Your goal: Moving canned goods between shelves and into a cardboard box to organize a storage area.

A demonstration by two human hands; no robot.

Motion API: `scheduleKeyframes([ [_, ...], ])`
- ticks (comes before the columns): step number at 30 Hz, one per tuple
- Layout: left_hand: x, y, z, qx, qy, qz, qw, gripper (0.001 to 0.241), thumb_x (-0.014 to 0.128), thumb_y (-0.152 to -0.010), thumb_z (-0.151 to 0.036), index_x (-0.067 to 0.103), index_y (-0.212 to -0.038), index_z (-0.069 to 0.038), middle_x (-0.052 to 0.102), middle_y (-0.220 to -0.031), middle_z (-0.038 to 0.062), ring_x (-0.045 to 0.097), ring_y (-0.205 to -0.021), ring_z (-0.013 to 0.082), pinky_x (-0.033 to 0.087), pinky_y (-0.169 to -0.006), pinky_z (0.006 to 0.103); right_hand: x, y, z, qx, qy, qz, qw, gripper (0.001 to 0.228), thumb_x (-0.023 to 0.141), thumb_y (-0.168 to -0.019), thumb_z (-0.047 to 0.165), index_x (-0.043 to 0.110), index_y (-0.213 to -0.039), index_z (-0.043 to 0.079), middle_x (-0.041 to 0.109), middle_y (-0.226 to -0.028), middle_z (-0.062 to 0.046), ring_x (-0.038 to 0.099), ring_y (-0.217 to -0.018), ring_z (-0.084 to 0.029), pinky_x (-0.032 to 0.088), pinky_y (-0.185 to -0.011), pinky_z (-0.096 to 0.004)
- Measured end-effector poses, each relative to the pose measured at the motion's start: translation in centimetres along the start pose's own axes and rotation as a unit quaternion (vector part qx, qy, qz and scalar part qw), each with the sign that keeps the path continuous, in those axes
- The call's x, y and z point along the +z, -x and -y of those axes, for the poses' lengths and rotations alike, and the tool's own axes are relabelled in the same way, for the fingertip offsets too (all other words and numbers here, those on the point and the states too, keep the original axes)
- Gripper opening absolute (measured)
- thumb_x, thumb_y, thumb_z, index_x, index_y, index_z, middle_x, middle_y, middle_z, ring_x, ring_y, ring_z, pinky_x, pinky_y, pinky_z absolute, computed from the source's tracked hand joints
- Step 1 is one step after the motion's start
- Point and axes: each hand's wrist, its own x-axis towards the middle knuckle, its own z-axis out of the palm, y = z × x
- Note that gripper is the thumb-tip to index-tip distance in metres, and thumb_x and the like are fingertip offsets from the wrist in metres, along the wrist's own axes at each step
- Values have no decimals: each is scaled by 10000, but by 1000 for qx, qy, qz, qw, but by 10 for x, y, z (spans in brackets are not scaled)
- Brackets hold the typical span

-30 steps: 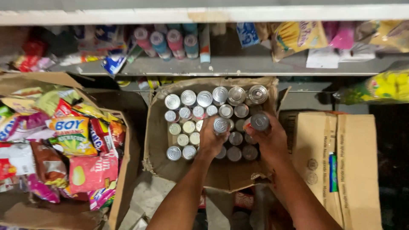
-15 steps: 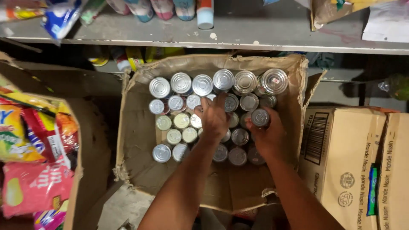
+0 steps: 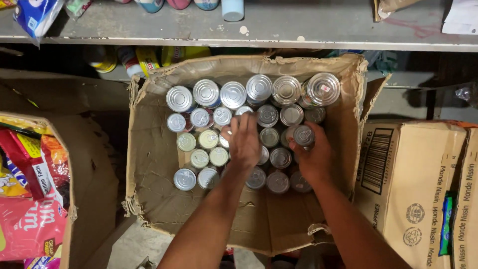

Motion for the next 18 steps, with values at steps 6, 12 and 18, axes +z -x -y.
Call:
scheduleKeyframes([
  [6,-22,2,-9,55,-54,92,993,796,655,-823,-54,332,-1549,-104,294,-1593,126,326,-1412,359,296,-1020,717,7,-19,-30,15,-96,18,995,669,779,-781,30,514,-1393,80,656,-1261,-90,671,-1132,-193,557,-951,-337],
  [12,-17,6,-18,56,-57,129,988,891,682,-802,-88,256,-1585,-77,142,-1700,114,229,-1520,374,293,-1075,690,6,-34,4,-5,85,-33,996,662,846,-766,15,575,-1366,78,721,-1224,-122,687,-1098,-220,532,-948,-363],
  [18,-33,11,-28,42,-37,143,988,1014,773,-749,-235,224,-1578,-33,92,-1693,124,209,-1537,355,312,-1071,698,23,-56,-35,24,23,-50,998,649,794,-775,-13,520,-1360,53,707,-1249,-110,703,-1089,-204,565,-939,-354],
])
